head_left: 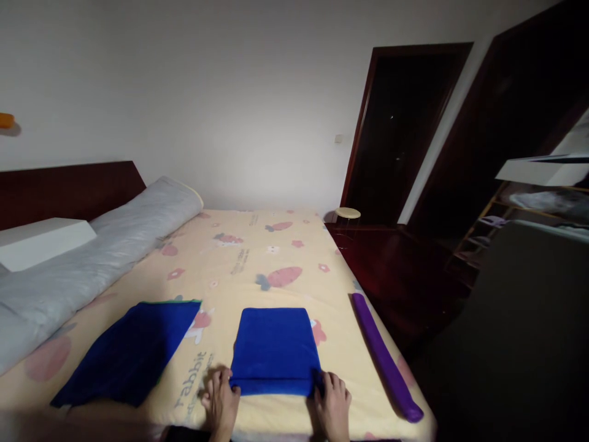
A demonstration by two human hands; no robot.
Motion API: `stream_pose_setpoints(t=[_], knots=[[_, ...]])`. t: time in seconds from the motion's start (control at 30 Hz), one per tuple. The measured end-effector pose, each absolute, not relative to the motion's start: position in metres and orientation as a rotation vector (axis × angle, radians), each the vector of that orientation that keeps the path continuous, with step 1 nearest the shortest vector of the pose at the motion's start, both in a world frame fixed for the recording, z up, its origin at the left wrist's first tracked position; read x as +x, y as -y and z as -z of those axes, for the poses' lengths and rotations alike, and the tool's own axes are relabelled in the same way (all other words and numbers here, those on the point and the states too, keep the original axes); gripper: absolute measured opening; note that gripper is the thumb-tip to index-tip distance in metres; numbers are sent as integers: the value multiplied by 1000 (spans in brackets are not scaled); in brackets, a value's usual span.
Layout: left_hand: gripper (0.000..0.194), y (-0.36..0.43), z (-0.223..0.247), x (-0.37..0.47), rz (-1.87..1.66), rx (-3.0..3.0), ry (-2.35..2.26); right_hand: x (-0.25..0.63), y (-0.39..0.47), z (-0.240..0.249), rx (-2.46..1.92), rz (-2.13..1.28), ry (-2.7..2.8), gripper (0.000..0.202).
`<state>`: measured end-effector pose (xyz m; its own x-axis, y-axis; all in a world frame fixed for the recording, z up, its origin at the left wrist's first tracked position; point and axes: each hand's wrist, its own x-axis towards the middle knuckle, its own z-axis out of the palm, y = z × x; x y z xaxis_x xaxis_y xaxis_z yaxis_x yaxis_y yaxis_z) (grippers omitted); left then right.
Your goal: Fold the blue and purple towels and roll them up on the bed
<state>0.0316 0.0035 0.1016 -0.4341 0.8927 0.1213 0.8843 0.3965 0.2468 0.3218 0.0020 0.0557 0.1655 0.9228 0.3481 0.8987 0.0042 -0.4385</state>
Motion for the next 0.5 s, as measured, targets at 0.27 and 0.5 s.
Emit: stream_pose_setpoints(t=[0.27, 0.5], knots=[[34, -1, -45, 60, -760, 2149, -2159, 285, -4, -69, -1852, 44, 1877, 27], [41, -3, -57, 99, -711, 2240, -1959, 231, -5, -72, -1563, -201, 2008, 25]])
